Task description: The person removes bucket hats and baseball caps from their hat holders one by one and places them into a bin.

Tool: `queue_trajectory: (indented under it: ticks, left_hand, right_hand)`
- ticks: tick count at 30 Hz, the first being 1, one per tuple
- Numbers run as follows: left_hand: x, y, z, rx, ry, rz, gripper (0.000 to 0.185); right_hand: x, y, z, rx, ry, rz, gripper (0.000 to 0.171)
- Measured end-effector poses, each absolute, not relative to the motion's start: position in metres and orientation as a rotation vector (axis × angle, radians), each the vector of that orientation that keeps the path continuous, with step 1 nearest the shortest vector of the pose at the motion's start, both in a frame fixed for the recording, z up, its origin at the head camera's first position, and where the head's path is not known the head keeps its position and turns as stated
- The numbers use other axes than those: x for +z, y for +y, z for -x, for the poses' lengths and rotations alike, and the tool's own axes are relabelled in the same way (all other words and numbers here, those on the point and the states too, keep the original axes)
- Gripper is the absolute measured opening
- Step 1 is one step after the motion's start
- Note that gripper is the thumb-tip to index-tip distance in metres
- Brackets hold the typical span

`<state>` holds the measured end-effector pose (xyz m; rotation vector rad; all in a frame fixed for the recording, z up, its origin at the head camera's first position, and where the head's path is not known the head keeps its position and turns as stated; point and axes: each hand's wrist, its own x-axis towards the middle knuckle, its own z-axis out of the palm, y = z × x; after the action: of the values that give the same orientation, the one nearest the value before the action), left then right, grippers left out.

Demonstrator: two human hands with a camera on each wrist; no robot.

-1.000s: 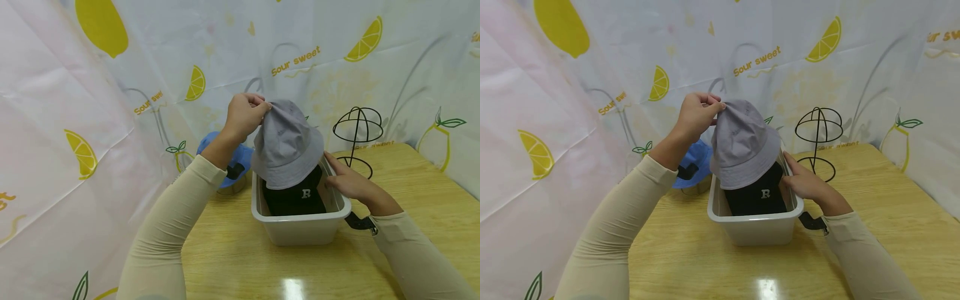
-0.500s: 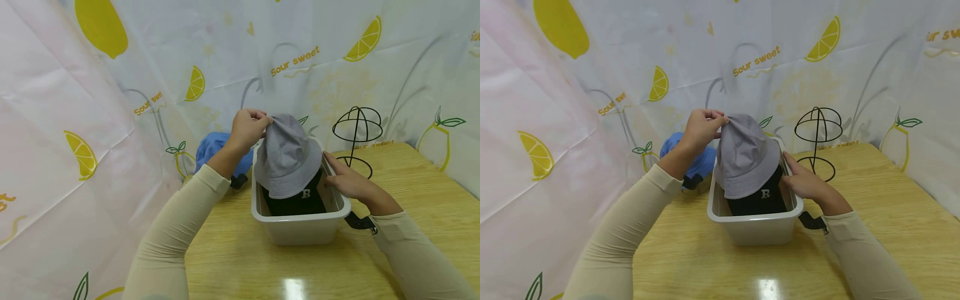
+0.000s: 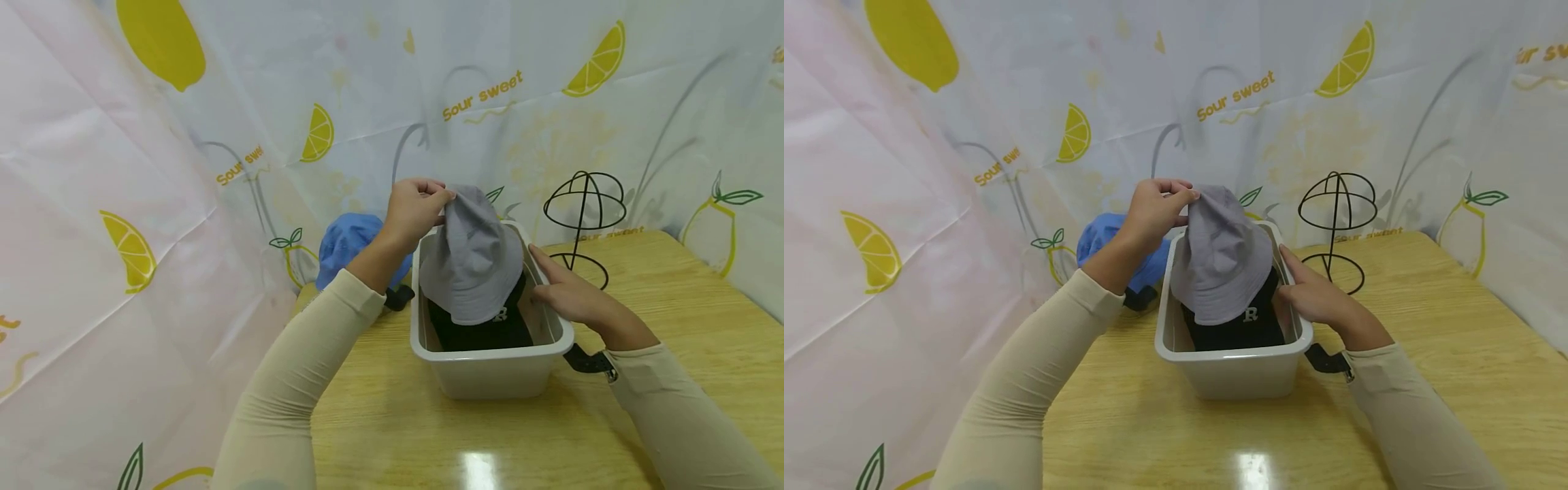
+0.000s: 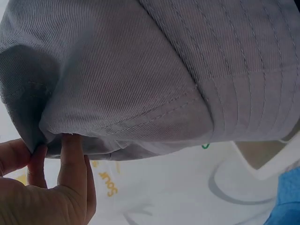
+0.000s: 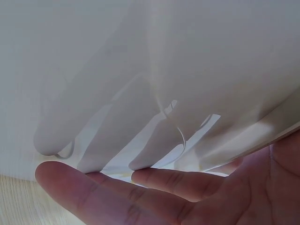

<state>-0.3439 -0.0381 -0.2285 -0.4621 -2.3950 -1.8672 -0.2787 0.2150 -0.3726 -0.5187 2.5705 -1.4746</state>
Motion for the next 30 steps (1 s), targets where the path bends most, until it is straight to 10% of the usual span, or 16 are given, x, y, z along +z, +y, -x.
queue_trajectory:
  ticks: [30]
  left_hand:
    - [-0.252, -0.060, 0.342, -1.317, -2.755, 0.569, 0.019]
  right_hand:
    - [-0.374, 0.216, 0.278, -1.489, 2.552, 0.492, 0.087]
